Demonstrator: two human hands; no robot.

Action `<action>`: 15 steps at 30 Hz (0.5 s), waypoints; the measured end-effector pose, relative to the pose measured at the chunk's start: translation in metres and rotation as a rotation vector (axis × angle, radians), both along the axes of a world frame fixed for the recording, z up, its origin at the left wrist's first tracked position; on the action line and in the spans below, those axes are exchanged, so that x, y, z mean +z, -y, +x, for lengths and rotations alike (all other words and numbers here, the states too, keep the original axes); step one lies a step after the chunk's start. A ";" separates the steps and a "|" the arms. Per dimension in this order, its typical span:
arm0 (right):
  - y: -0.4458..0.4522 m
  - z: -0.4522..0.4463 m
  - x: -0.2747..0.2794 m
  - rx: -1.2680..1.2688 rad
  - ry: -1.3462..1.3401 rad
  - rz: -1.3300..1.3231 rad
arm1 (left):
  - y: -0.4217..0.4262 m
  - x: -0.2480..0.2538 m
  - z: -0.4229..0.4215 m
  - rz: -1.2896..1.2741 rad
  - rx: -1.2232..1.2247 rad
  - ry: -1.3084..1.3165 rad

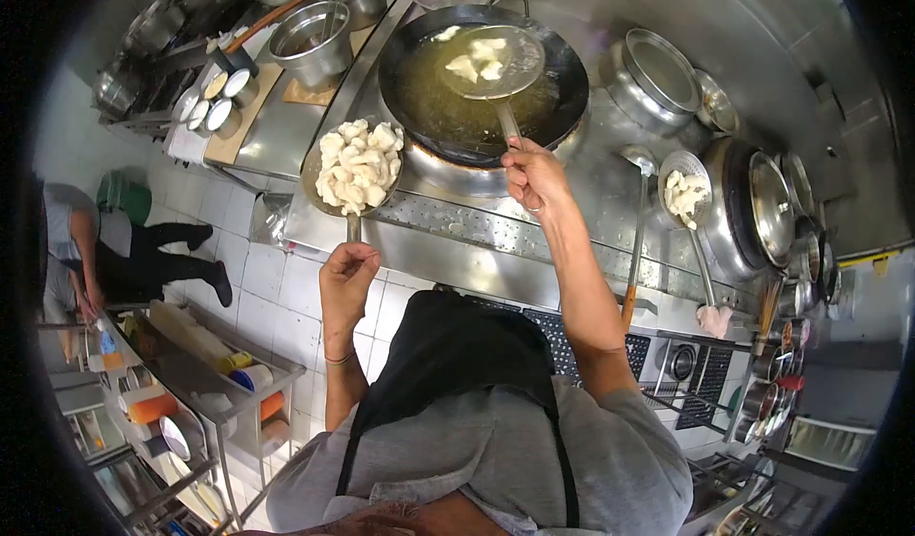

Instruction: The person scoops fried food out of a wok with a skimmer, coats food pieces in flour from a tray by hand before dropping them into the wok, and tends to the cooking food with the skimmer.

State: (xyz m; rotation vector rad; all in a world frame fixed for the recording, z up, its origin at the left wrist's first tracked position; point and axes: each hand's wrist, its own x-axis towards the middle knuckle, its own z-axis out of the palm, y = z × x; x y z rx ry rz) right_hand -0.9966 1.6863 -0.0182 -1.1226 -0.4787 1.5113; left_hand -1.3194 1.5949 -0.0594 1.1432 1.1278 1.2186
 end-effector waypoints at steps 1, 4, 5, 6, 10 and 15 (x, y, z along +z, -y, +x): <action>-0.002 -0.005 -0.001 0.010 -0.028 0.006 | -0.003 0.004 0.000 0.005 -0.019 0.004; -0.008 -0.009 -0.005 0.032 -0.112 0.026 | -0.010 0.014 -0.001 0.017 -0.066 0.016; -0.009 -0.009 -0.006 0.026 -0.120 0.023 | -0.011 0.017 -0.001 0.010 -0.069 0.017; -0.010 -0.010 -0.004 0.021 -0.126 0.021 | -0.010 0.020 0.000 0.003 -0.072 0.019; -0.010 -0.004 -0.017 0.029 -0.285 0.081 | -0.006 0.016 0.000 -0.029 -0.106 0.013; 0.049 0.006 0.018 0.013 -0.278 0.080 | 0.009 0.000 0.012 -0.112 -0.224 0.055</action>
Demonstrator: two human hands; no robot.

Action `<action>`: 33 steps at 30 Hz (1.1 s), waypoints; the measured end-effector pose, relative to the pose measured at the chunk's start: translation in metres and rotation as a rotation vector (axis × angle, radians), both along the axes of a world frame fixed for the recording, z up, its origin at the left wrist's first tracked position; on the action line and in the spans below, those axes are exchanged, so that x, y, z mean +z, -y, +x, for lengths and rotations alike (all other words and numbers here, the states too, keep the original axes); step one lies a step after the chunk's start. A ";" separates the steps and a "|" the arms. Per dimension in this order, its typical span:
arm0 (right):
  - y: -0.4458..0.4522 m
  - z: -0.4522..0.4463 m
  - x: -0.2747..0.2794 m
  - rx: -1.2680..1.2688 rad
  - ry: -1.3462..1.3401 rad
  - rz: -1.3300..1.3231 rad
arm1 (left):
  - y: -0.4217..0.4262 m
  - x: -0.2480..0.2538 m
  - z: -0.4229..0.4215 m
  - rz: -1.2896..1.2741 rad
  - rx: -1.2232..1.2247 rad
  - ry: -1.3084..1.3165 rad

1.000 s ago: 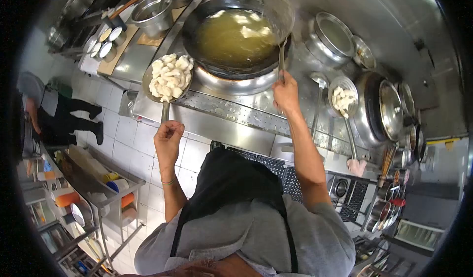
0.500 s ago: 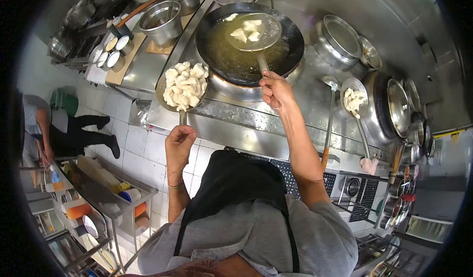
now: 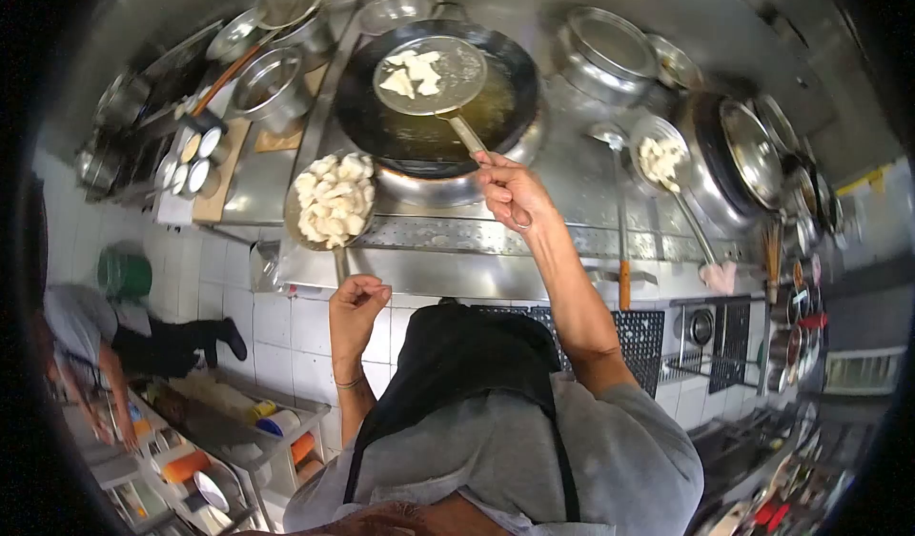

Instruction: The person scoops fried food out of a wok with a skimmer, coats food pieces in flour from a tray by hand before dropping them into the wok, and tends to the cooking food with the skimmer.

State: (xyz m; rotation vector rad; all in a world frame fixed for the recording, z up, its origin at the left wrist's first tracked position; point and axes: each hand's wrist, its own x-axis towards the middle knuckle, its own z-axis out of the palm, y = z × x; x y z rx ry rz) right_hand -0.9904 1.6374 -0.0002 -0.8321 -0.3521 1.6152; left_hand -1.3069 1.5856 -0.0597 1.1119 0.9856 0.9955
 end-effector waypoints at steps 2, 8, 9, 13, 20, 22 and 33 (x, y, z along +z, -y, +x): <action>0.026 0.017 0.001 -0.018 0.022 0.031 | 0.004 -0.012 0.010 -0.026 -0.075 -0.010; 0.130 0.081 0.031 -0.235 0.163 0.071 | 0.018 -0.017 0.061 -0.177 -0.329 -0.249; 0.147 0.091 0.036 -0.317 0.196 0.071 | 0.022 -0.025 0.070 -0.174 -0.357 -0.242; 0.213 0.143 0.039 -0.520 0.529 0.000 | 0.043 -0.058 0.105 0.047 -0.438 -0.283; 0.255 0.230 -0.001 -0.618 0.977 -0.368 | 0.079 -0.088 0.149 0.020 -0.526 -0.421; 0.259 0.249 -0.021 -0.660 1.160 -0.413 | 0.089 -0.091 0.154 0.119 -0.540 -0.528; 0.277 0.315 -0.043 -0.484 1.384 -0.484 | 0.167 -0.157 0.092 0.009 -0.272 -0.982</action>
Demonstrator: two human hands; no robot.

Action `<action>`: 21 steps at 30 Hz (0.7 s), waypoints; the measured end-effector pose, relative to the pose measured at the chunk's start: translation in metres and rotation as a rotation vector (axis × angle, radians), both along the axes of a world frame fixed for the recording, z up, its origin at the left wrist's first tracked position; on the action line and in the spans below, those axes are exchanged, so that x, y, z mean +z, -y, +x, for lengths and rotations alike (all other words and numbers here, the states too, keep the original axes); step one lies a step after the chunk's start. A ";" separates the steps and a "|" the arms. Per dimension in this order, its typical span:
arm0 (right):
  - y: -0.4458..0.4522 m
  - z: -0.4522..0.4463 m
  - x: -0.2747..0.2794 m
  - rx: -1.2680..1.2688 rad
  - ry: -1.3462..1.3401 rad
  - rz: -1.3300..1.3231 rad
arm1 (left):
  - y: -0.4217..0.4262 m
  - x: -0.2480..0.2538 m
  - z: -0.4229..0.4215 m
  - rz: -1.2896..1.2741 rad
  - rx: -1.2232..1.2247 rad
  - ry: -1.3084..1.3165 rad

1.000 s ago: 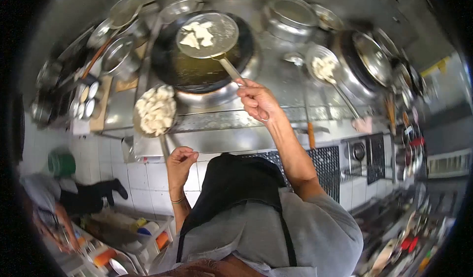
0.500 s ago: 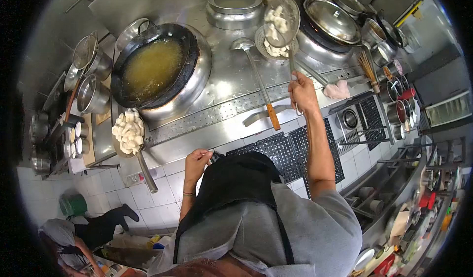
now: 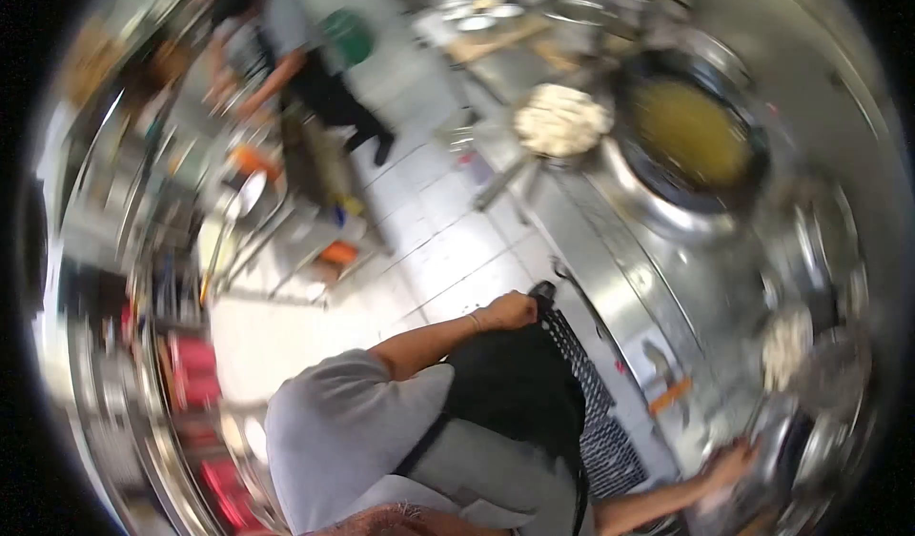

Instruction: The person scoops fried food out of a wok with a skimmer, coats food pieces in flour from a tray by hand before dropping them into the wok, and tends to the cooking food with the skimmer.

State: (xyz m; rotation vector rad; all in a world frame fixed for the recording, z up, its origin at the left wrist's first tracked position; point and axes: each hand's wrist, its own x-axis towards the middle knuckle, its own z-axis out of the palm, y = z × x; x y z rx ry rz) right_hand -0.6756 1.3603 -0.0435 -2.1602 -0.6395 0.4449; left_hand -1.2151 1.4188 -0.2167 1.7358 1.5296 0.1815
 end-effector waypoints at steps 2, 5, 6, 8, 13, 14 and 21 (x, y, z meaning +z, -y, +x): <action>-0.002 0.014 -0.007 0.068 -0.194 0.389 | 0.029 0.018 -0.016 -0.093 0.221 -0.064; -0.026 -0.048 0.047 0.133 -0.164 0.451 | 0.064 0.013 -0.035 -0.061 0.347 -0.057; -0.033 -0.050 0.051 0.155 -0.158 0.444 | 0.075 -0.031 -0.048 -0.059 0.395 -0.111; -0.066 -0.035 0.036 0.403 -0.267 0.466 | 0.090 -0.057 -0.067 -0.112 0.542 -0.149; -0.145 -0.092 0.028 0.636 -0.580 0.550 | 0.126 -0.115 -0.090 0.013 0.858 -0.076; -0.155 -0.105 0.042 0.646 -0.521 0.419 | 0.131 -0.128 -0.092 0.041 0.817 -0.139; -0.262 -0.155 0.052 0.632 -0.258 0.229 | 0.141 -0.182 -0.102 -0.097 0.559 -0.205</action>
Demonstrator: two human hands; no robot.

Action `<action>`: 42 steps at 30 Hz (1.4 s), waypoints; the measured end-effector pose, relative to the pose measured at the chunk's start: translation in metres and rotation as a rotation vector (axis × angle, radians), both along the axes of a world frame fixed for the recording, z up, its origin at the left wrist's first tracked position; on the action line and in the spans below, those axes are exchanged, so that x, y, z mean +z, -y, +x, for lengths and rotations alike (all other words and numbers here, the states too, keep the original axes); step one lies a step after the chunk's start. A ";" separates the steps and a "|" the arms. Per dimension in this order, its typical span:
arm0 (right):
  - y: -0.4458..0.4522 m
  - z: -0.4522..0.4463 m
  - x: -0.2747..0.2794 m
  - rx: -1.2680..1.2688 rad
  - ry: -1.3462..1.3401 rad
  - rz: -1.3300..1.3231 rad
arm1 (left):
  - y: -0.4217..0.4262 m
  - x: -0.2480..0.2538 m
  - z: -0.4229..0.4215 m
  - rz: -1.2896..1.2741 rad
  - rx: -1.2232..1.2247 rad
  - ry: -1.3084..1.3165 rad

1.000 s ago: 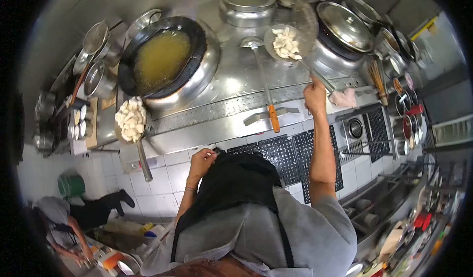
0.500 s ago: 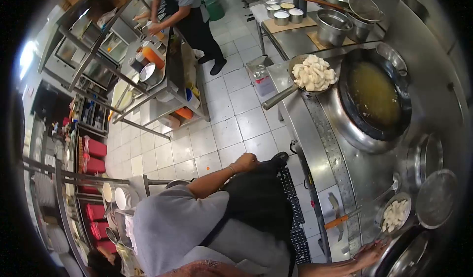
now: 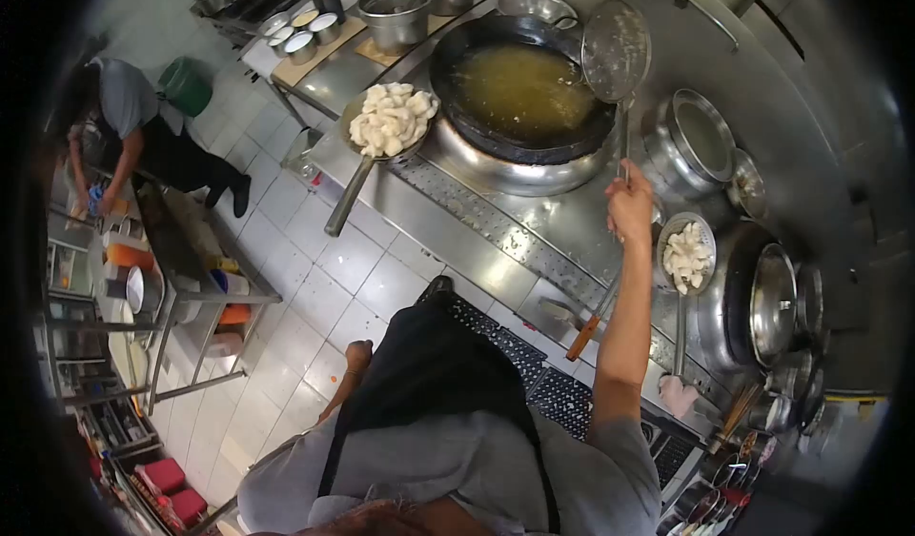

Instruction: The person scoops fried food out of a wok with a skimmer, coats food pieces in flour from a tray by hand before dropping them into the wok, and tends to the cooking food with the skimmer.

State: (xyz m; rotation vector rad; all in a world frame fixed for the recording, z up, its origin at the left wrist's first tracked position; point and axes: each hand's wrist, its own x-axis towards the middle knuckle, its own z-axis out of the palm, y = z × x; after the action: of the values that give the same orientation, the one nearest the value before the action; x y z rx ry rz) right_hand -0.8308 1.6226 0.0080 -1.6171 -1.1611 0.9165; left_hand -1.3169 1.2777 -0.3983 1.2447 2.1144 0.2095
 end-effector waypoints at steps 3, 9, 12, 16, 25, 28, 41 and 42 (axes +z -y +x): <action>-0.032 0.001 -0.022 -0.018 0.443 0.035 | -0.012 -0.005 -0.003 -0.036 -0.002 0.036; -0.060 -0.002 -0.021 0.121 -0.120 -0.206 | -0.062 -0.029 -0.016 -0.179 -0.161 -0.019; -0.068 -0.003 -0.021 0.199 -0.333 -0.333 | -0.090 -0.046 -0.030 -0.192 -0.319 -0.062; -0.067 -0.032 -0.016 0.250 -0.513 -0.369 | -0.107 -0.085 -0.047 -0.117 0.012 0.176; -0.063 -0.082 -0.015 0.299 -0.807 -0.359 | -0.164 -0.060 -0.077 -0.144 0.058 0.185; -0.061 -0.085 -0.021 0.312 -0.902 -0.359 | -0.174 -0.048 -0.078 -0.204 0.214 0.271; -0.084 0.013 -0.007 0.097 0.006 -0.044 | -0.155 -0.037 -0.067 -0.114 -0.263 0.286; -0.092 0.053 -0.024 0.107 0.093 -0.012 | -0.154 -0.042 -0.074 0.030 -0.473 0.132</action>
State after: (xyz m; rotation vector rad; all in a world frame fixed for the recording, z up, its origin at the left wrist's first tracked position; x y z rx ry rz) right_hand -0.7780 1.7148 -0.0159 -1.6346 -1.3189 0.9252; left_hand -1.3904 1.4313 -0.4401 1.6578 1.6553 0.1091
